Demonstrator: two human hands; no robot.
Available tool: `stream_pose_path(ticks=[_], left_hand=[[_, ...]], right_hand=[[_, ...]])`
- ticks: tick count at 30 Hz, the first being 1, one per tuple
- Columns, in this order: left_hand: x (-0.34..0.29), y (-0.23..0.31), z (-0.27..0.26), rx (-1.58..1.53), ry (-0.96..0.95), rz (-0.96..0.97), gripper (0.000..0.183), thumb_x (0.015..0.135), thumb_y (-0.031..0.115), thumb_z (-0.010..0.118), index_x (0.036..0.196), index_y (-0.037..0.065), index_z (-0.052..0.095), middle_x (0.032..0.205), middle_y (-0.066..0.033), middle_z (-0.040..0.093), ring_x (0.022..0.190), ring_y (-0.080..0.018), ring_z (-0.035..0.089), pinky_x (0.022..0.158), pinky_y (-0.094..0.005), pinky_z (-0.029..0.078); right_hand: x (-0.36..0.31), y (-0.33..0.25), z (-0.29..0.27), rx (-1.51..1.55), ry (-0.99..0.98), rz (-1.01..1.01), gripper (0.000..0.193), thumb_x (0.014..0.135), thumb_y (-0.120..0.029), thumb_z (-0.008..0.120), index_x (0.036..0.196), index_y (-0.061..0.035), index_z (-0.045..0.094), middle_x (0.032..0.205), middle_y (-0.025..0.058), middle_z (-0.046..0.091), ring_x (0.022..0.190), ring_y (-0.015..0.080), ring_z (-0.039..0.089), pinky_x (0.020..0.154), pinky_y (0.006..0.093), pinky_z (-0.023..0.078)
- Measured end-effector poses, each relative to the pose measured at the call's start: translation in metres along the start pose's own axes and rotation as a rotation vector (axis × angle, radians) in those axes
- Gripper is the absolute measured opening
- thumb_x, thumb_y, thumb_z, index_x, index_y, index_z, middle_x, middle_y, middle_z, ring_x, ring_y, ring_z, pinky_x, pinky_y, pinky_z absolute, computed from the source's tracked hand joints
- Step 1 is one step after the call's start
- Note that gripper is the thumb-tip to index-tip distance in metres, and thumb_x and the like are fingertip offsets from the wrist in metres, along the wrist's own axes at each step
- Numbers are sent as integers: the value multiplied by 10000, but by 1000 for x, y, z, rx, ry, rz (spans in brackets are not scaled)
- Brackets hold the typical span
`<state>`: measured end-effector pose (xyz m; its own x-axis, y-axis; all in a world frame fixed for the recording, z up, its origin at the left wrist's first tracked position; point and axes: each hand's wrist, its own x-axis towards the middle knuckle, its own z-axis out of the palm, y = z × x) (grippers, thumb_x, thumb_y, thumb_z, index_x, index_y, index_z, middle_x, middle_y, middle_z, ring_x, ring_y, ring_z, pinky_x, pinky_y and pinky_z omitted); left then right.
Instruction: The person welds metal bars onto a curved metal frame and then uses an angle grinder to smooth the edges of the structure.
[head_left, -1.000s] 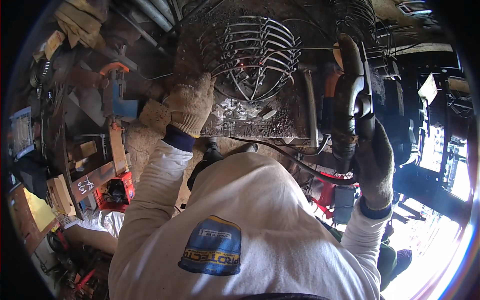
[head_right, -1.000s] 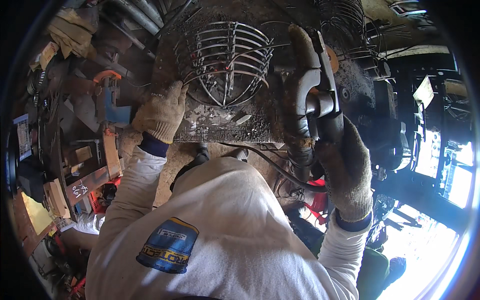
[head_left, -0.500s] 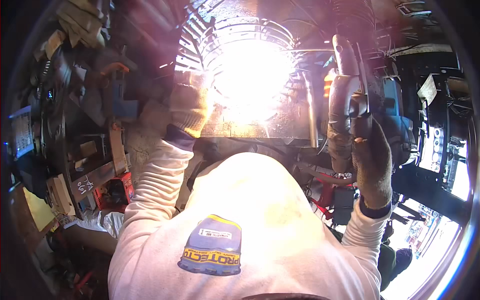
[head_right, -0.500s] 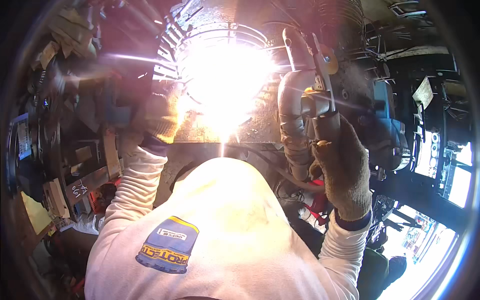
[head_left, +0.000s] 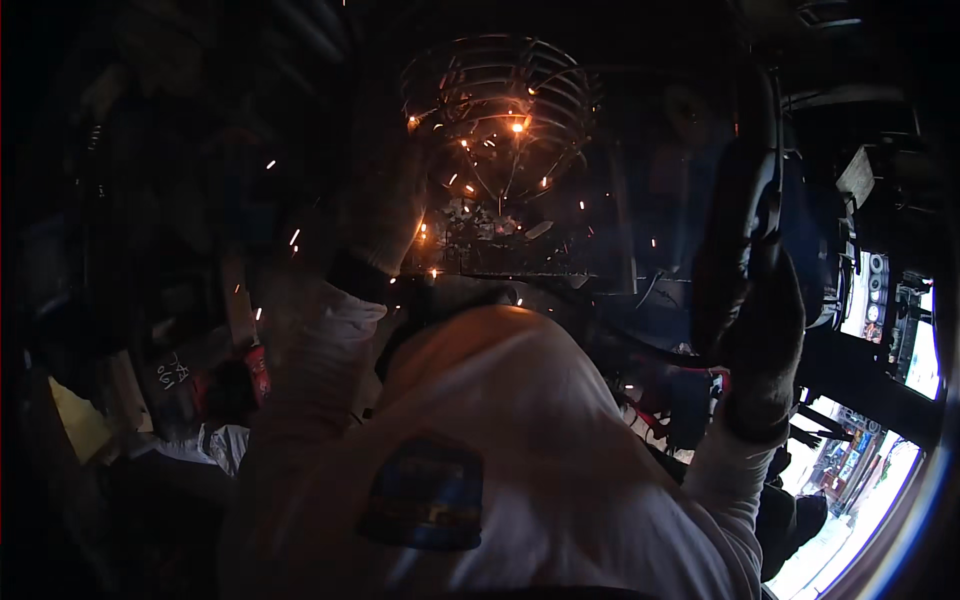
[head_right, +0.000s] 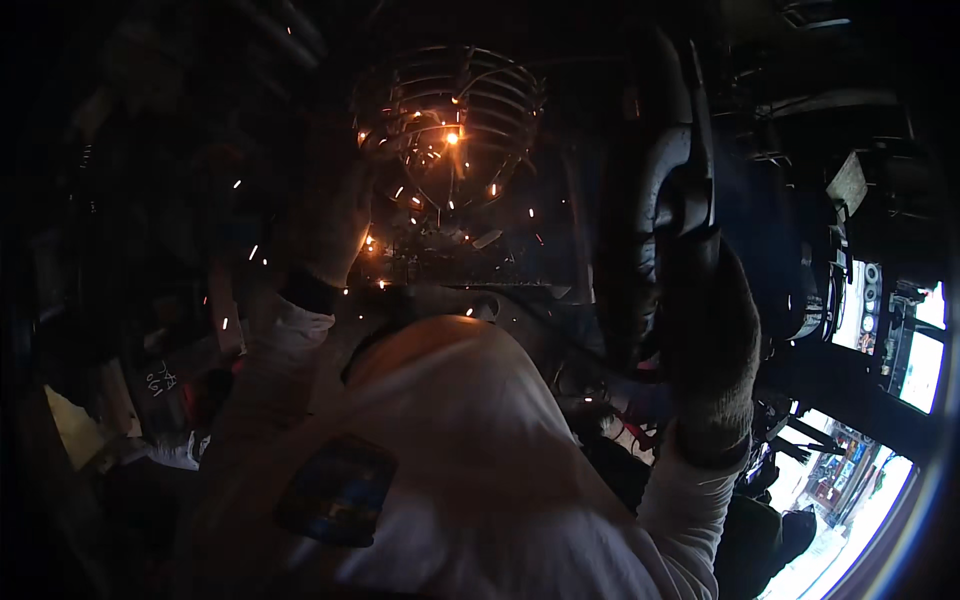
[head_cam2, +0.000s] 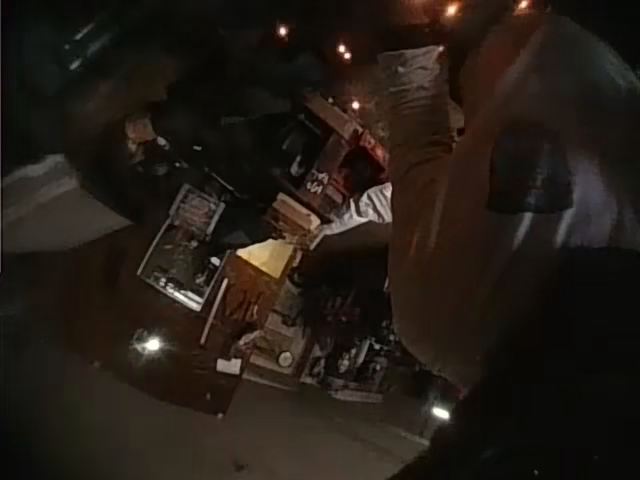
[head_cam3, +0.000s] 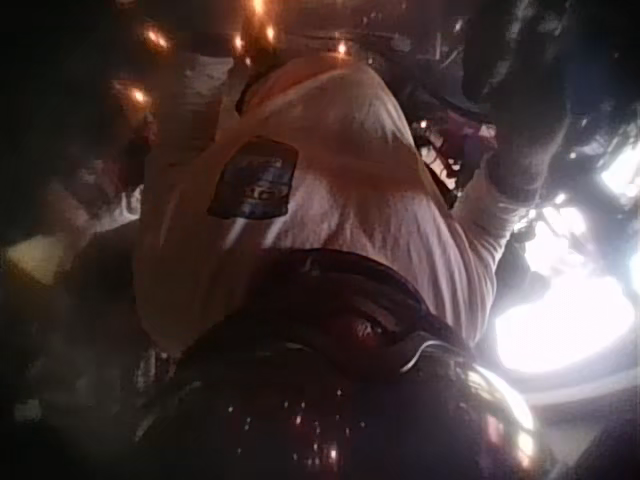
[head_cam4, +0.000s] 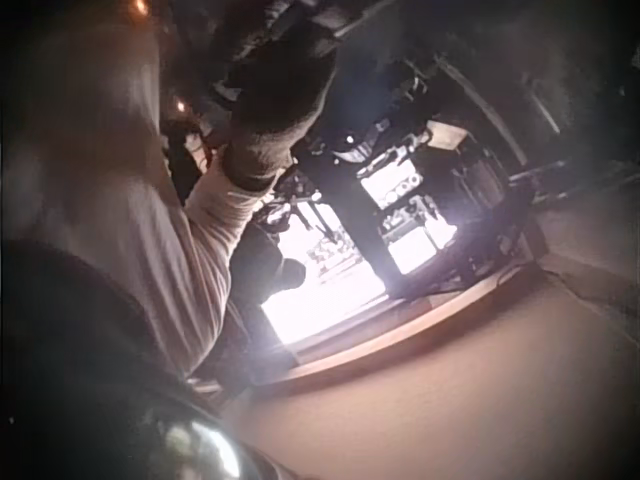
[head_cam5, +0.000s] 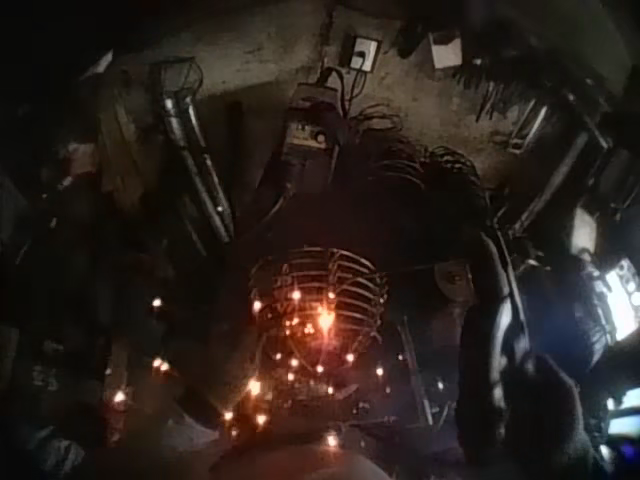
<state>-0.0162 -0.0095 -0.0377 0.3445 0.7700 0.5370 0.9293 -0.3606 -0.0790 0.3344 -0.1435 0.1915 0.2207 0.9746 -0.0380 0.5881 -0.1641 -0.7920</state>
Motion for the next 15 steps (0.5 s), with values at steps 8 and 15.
stream_pose_path(ticks=[8,15], left_hand=[[-1,0,4,5,-213,16,225,968,235,641,1166,133,675,1024,-34,689,681,-264,692,557,-402,552],[11,8,-14,-90,-253,-179,138,955,253,675,1040,147,702,998,-45,719,728,-293,709,592,-403,564]], right_hand=[[8,-29,-2,-116,-124,-20,385,1070,-96,477,1436,21,500,1158,62,659,981,114,636,785,263,506],[21,-51,1,114,-242,143,364,1085,-204,494,1382,4,524,1044,31,658,867,65,620,707,226,491]])
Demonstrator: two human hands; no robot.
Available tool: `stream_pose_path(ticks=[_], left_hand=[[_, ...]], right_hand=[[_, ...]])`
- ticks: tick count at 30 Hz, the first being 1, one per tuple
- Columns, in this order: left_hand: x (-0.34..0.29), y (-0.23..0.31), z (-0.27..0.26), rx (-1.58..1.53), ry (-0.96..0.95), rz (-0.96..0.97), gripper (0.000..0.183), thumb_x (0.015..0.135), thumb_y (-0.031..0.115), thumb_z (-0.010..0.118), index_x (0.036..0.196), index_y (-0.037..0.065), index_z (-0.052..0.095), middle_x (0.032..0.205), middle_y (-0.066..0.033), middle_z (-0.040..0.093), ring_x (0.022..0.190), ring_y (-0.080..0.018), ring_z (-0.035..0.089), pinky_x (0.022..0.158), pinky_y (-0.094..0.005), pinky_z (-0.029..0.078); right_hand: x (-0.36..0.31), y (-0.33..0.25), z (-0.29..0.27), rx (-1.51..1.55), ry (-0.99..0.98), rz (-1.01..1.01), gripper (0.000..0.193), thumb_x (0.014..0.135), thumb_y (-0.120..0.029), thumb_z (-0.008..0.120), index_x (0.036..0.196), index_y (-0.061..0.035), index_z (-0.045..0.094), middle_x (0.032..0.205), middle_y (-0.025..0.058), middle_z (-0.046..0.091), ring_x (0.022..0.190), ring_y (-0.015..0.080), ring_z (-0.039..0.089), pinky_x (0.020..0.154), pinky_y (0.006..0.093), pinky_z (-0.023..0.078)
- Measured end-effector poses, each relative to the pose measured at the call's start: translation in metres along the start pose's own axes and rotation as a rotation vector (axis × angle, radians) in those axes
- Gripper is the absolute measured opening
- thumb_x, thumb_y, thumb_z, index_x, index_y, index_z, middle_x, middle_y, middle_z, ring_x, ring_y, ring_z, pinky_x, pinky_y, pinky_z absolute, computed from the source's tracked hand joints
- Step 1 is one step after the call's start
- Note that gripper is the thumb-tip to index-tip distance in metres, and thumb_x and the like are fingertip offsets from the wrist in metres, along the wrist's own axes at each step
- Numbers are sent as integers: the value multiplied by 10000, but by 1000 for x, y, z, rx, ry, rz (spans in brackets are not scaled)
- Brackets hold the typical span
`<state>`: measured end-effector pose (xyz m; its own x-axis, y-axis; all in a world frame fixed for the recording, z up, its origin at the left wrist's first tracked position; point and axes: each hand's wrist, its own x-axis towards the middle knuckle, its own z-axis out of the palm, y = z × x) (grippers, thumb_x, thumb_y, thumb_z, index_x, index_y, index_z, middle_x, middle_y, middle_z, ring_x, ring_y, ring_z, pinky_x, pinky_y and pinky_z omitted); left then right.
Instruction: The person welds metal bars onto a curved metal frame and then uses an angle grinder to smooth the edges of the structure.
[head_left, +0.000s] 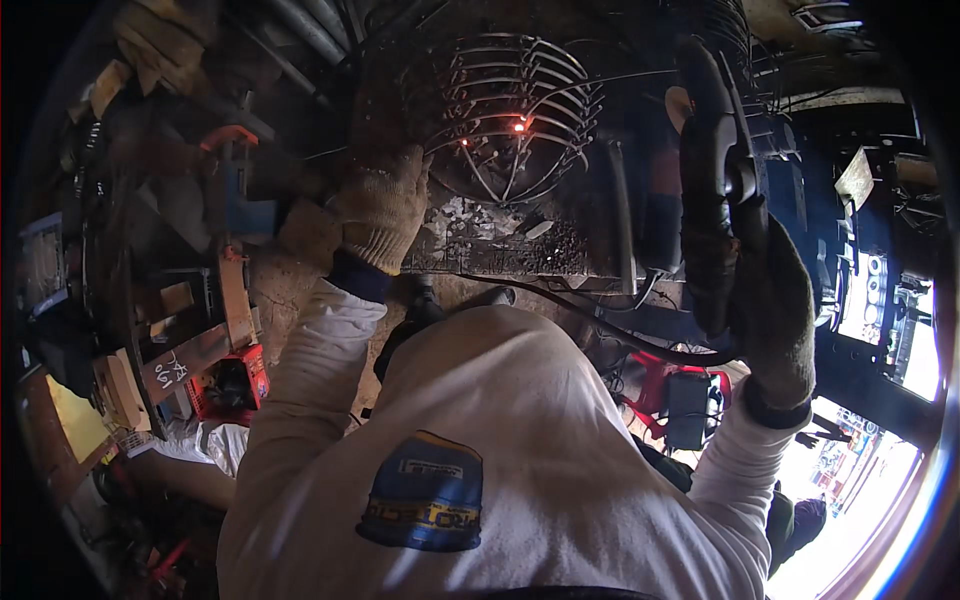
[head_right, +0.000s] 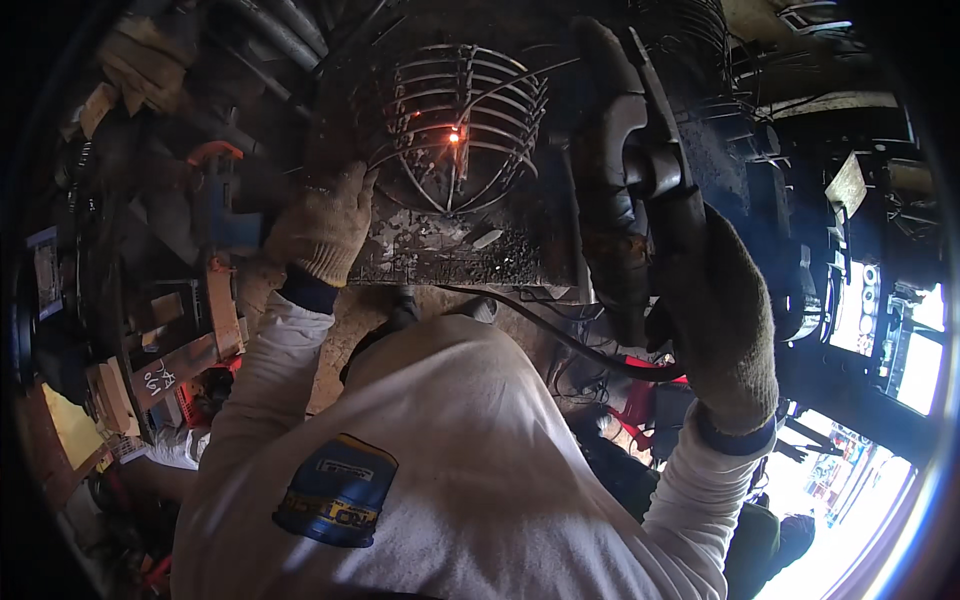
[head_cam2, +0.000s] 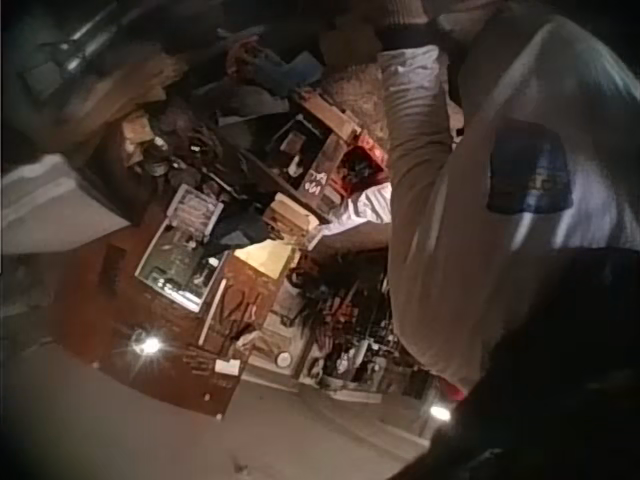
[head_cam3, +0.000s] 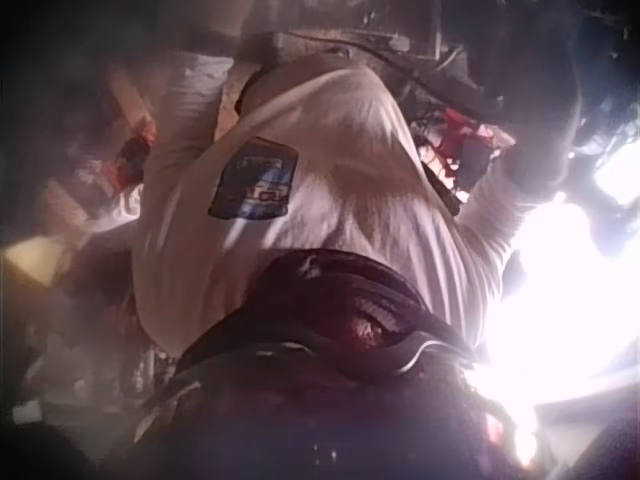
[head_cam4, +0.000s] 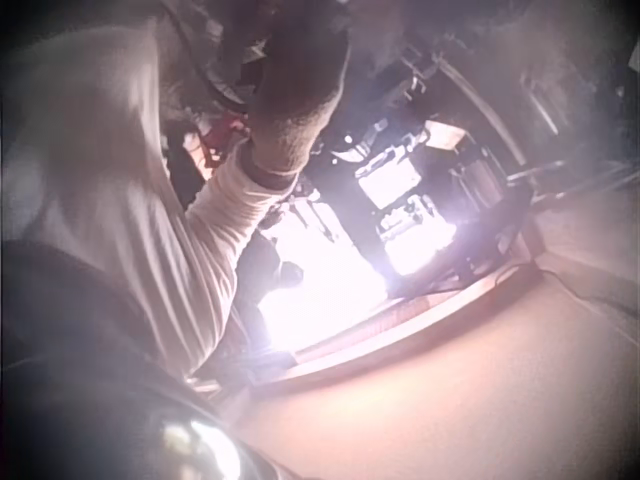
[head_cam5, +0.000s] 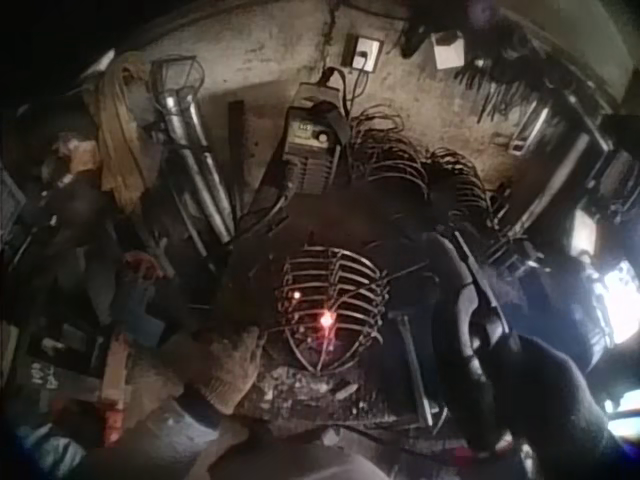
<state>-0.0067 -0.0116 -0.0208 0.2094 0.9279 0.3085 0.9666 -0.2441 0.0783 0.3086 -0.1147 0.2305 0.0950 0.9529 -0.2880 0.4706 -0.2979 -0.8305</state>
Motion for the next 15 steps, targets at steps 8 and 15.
stream_pose_path(ticks=[8,15], left_hand=[[-7,-15,32,24,125,140,162,918,239,693,1055,158,723,1002,-13,736,747,-305,707,640,-426,572],[1,-1,0,-64,149,67,200,938,326,674,1042,157,699,798,-101,692,629,-307,676,566,-420,547]], right_hand=[[7,2,6,45,47,-26,446,1024,-285,587,1354,13,551,930,15,649,730,59,584,600,226,466],[8,4,7,0,83,-58,429,1011,-229,592,1367,8,553,933,10,637,755,63,560,635,236,466]])
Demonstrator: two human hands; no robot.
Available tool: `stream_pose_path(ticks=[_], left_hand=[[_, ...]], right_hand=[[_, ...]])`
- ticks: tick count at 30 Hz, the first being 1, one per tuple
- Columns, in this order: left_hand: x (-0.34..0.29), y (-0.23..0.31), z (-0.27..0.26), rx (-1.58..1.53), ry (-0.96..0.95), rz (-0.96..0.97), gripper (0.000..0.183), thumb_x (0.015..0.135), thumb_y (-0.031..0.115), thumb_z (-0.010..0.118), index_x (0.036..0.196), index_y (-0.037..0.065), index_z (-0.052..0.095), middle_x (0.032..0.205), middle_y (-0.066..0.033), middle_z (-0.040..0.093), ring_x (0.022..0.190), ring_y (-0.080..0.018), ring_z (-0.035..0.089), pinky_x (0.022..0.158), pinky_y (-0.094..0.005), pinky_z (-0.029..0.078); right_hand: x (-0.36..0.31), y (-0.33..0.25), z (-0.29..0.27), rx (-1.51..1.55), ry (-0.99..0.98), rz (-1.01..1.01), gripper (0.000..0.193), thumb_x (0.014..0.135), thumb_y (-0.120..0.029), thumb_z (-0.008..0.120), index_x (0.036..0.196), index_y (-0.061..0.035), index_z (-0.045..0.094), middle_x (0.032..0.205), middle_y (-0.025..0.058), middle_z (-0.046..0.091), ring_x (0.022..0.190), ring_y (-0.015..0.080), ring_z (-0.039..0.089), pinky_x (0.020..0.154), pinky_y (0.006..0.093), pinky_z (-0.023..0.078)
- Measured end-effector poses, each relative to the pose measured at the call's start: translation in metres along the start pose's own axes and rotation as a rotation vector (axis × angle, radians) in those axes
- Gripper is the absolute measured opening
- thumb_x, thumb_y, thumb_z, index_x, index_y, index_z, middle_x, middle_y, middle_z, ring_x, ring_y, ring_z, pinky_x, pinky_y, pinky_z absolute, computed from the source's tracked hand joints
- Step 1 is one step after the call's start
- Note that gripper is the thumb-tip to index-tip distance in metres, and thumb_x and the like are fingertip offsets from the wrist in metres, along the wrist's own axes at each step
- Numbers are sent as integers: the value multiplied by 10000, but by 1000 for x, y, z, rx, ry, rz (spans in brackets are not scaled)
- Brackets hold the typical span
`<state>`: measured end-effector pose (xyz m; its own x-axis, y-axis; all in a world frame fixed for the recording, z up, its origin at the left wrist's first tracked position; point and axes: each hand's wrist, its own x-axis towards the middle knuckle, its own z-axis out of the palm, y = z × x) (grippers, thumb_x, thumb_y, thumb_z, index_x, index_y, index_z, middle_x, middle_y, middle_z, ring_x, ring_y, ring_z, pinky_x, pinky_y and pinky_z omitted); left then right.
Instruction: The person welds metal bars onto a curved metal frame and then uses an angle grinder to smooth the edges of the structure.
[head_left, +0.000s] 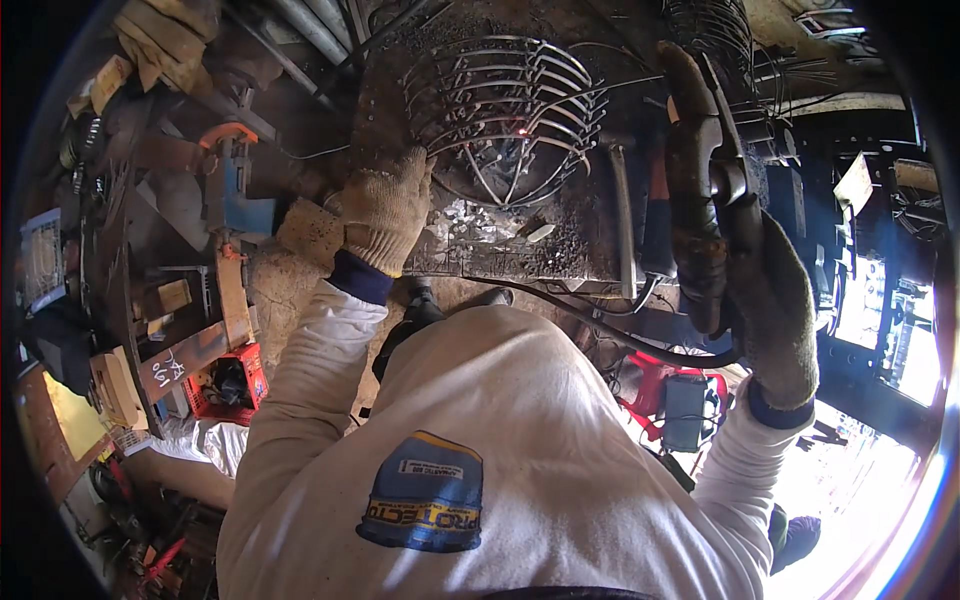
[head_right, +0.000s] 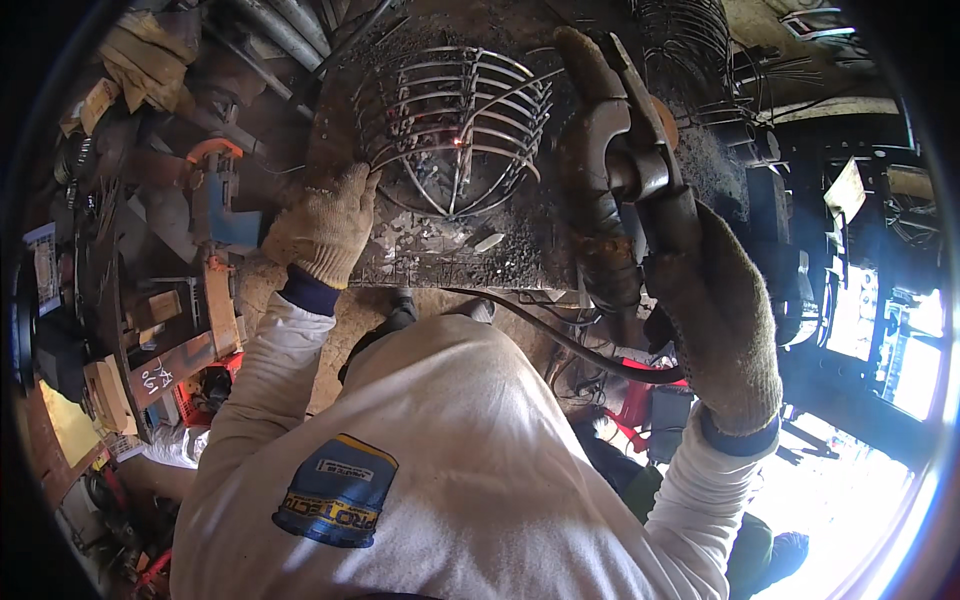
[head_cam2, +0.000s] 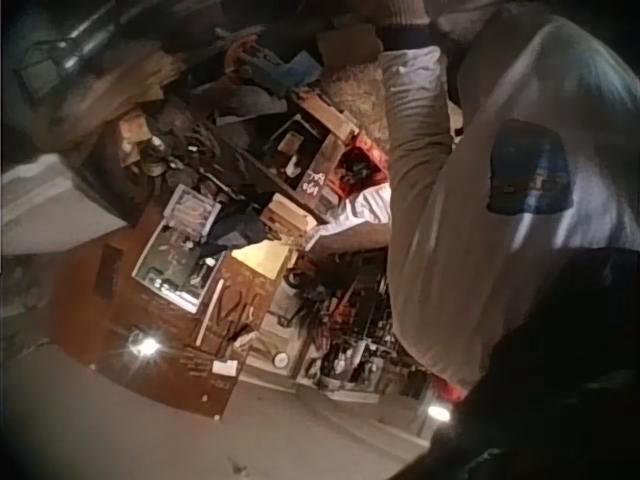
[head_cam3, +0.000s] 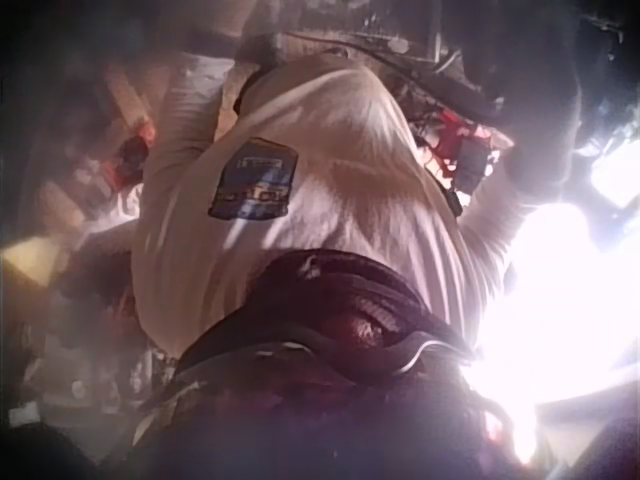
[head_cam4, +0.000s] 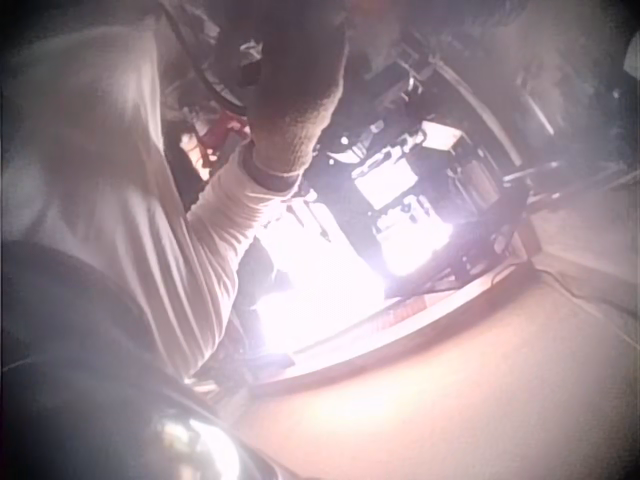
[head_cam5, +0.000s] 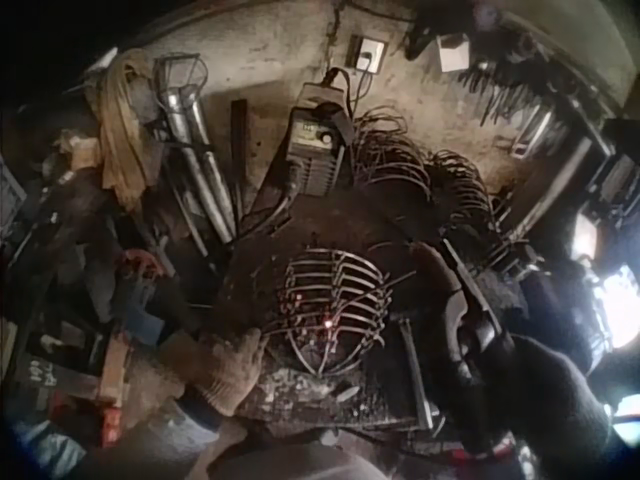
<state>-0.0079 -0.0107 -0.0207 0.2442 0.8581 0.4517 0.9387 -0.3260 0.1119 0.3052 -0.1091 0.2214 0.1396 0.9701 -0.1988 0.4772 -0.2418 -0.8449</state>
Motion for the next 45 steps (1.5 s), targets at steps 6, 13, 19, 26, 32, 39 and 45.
stream_pose_path(ticks=[6,13,19,26,32,39,45], left_hand=[[-7,-8,11,56,-7,44,269,924,321,692,1111,129,690,972,-87,712,726,-281,686,611,-402,564],[-10,-14,24,124,53,94,304,930,292,679,1184,125,658,1065,-85,693,828,-262,682,664,-393,568],[-13,-15,31,258,102,153,345,936,267,668,1246,121,630,1145,-83,676,917,-245,678,709,-385,572],[-23,-20,52,780,233,277,399,942,237,655,1319,117,598,1238,-80,656,1019,-226,673,762,-376,576],[-15,-6,27,205,-5,65,433,951,278,648,1377,201,617,1254,-53,645,1084,-236,657,745,-400,575],[3,8,2,48,-124,-73,245,979,316,637,1183,185,672,933,-97,716,748,-297,703,611,-423,568],[-7,-2,28,-41,25,-45,139,939,286,705,1026,178,701,753,-90,705,598,-335,676,518,-433,539]], right_hand=[[-1,-14,-5,-74,-120,85,485,1043,-292,571,1410,17,496,1063,28,658,831,69,603,695,230,494],[-4,-13,-4,-97,-104,16,461,1024,-231,596,1406,12,510,1064,34,667,807,77,609,684,230,507],[-7,-10,-7,-151,-86,-56,448,1007,-179,618,1402,8,522,1065,38,675,786,84,613,673,230,519],[-4,15,13,-198,236,-450,455,990,-130,635,1413,-6,524,1065,49,687,779,93,640,622,238,529],[-9,8,-11,-107,114,-221,475,1039,-156,568,1481,-10,473,1171,53,666,945,88,646,699,236,521],[-10,10,-10,-33,-37,37,403,1082,-197,522,1438,-8,506,1114,24,676,927,62,637,728,212,501],[-10,3,-2,26,-37,76,412,1070,-267,555,1387,-4,531,1045,-4,661,869,54,619,705,220,490]])
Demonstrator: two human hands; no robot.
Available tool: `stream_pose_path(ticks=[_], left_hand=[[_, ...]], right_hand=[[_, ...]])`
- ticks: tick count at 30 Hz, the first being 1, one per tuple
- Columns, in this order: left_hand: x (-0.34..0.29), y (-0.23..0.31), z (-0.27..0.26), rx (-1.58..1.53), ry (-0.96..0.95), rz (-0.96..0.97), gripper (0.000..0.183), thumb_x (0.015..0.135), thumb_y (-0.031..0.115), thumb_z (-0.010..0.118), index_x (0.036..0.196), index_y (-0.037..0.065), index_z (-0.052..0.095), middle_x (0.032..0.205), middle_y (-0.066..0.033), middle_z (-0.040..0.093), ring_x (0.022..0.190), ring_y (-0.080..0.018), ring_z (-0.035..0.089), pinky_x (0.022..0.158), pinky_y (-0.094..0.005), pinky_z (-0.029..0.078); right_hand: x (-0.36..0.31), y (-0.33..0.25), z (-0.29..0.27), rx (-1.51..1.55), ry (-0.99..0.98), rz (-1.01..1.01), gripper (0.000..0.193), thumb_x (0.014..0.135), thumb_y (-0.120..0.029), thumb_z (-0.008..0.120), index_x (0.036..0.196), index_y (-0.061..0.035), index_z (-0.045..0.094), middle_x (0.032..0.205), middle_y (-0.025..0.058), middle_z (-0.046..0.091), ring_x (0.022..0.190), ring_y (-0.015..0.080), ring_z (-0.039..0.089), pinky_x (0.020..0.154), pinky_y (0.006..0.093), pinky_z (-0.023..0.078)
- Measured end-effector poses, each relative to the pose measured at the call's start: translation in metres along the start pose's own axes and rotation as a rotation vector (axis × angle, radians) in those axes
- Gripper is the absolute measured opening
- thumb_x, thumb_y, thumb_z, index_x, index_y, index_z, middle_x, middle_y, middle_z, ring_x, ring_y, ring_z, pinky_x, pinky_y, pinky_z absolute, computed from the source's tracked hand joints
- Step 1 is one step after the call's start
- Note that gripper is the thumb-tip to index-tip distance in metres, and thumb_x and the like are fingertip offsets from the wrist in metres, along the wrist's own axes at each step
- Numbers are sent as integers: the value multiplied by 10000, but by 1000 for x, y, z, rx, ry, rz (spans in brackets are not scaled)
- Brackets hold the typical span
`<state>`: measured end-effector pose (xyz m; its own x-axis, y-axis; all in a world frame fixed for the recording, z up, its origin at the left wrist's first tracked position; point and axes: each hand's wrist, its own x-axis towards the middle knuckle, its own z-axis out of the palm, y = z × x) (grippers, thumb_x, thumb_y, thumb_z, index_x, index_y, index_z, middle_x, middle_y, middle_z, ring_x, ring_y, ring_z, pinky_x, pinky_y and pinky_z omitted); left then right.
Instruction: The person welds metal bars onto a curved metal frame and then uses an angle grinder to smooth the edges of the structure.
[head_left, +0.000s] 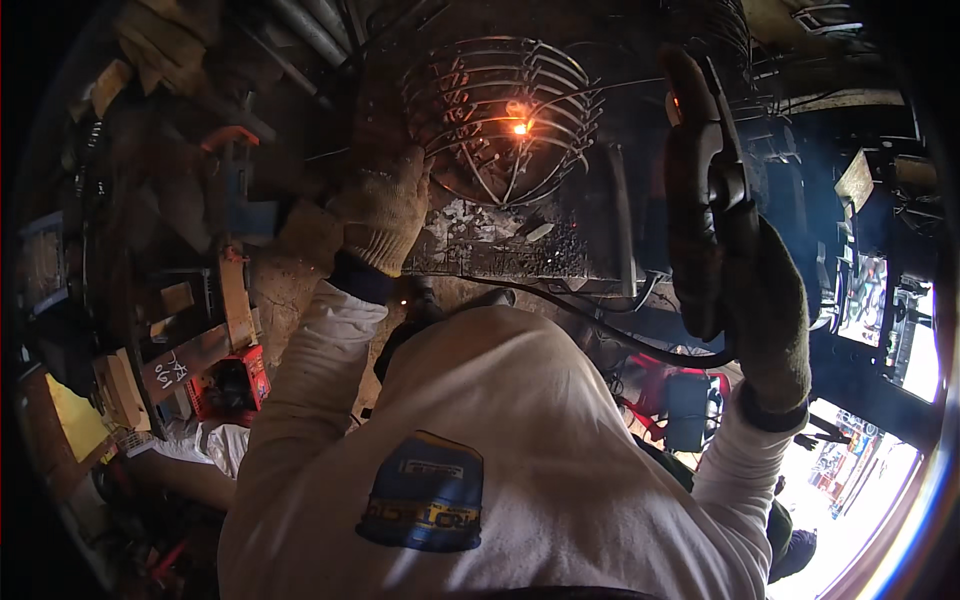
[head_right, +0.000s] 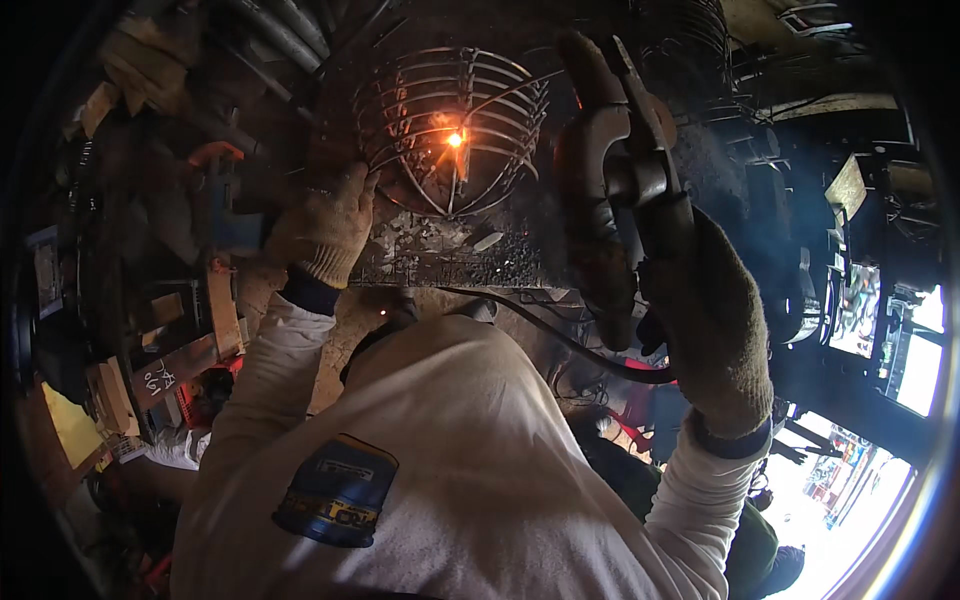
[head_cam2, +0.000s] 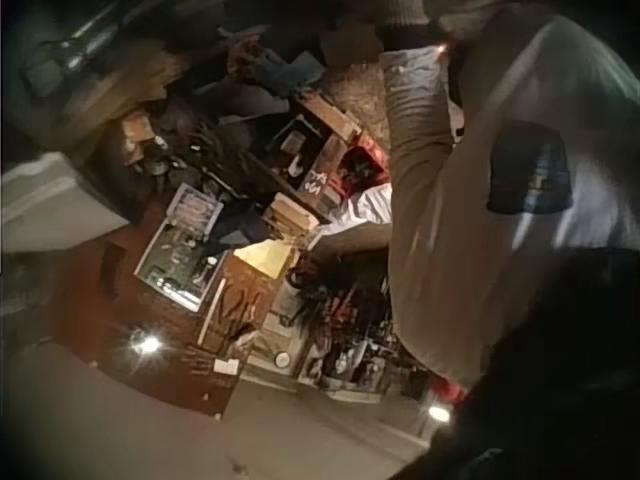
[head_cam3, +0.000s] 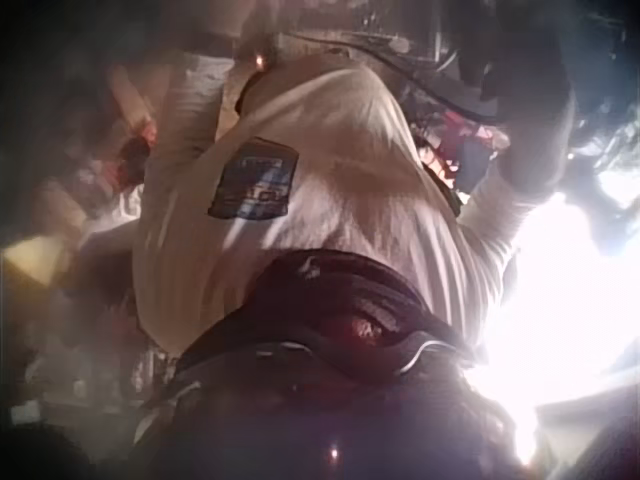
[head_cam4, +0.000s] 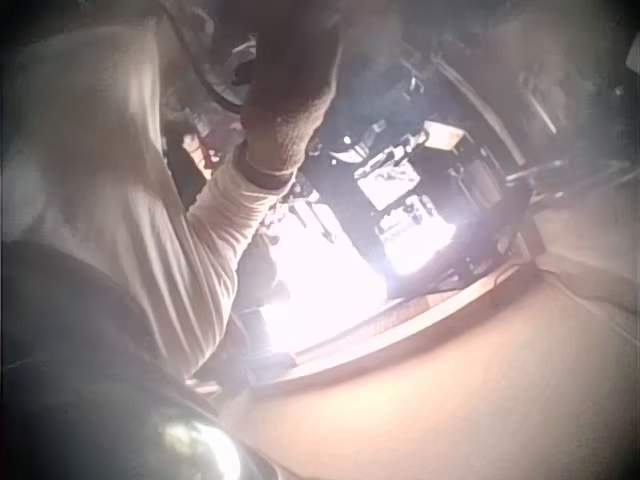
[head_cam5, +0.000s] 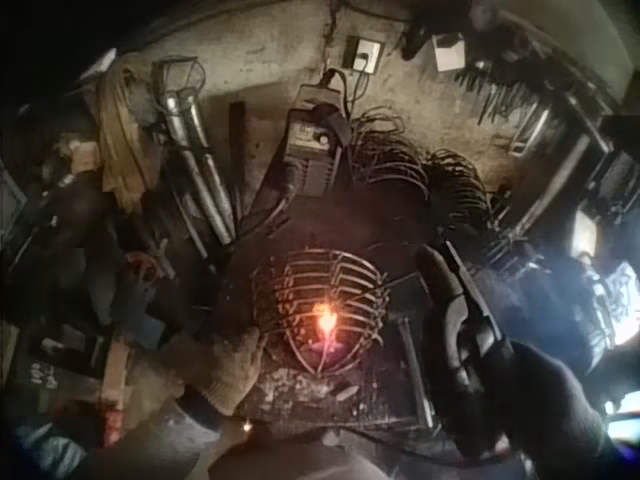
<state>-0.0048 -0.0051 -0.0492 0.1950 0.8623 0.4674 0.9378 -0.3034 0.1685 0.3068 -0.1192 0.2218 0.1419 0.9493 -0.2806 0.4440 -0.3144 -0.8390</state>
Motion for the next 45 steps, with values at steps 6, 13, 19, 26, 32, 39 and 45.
stream_pose_path(ticks=[6,13,19,26,32,39,45], left_hand=[[-5,-8,-2,0,40,41,178,923,288,725,1029,147,701,787,-95,724,597,-332,677,548,-439,547],[-1,-3,-9,-7,21,37,191,940,308,658,1099,203,659,774,-99,680,613,-306,667,565,-448,535],[2,-8,-21,-128,43,112,265,938,299,677,1156,149,662,917,-118,698,762,-296,683,649,-448,554],[2,-8,-12,-41,16,87,265,944,305,675,1161,154,665,910,-116,702,769,-307,689,661,-443,558],[2,-4,-15,-16,10,69,265,949,310,673,1166,158,669,905,-114,705,775,-317,694,671,-440,562],[5,0,-7,-60,30,31,266,954,316,671,1172,164,672,898,-112,708,782,-329,700,682,-435,567],[5,2,-14,-28,118,65,194,975,314,642,1088,159,617,813,-146,662,651,-329,674,505,-483,512]], right_hand=[[3,-6,6,13,19,9,460,1005,-213,597,1387,32,525,892,30,640,642,81,586,567,245,477],[3,-1,8,47,25,-33,423,998,-179,581,1364,31,550,891,29,635,643,73,571,566,233,473],[4,-6,8,22,13,11,441,997,-270,658,1358,-25,593,908,7,634,660,66,576,575,222,477],[1,-2,4,-12,24,-59,441,999,-243,664,1372,-23,579,941,19,649,701,72,595,593,228,490],[5,28,2,-69,239,-398,442,1000,-208,657,1390,-23,561,970,28,663,734,75,612,607,231,499],[7,42,-12,-118,303,-491,447,1002,-167,648,1410,-22,541,1004,40,679,772,79,632,622,235,509],[-2,-2,-4,-58,43,9,458,1020,-136,616,1439,17,512,1133,47,678,907,51,625,690,223,499]])
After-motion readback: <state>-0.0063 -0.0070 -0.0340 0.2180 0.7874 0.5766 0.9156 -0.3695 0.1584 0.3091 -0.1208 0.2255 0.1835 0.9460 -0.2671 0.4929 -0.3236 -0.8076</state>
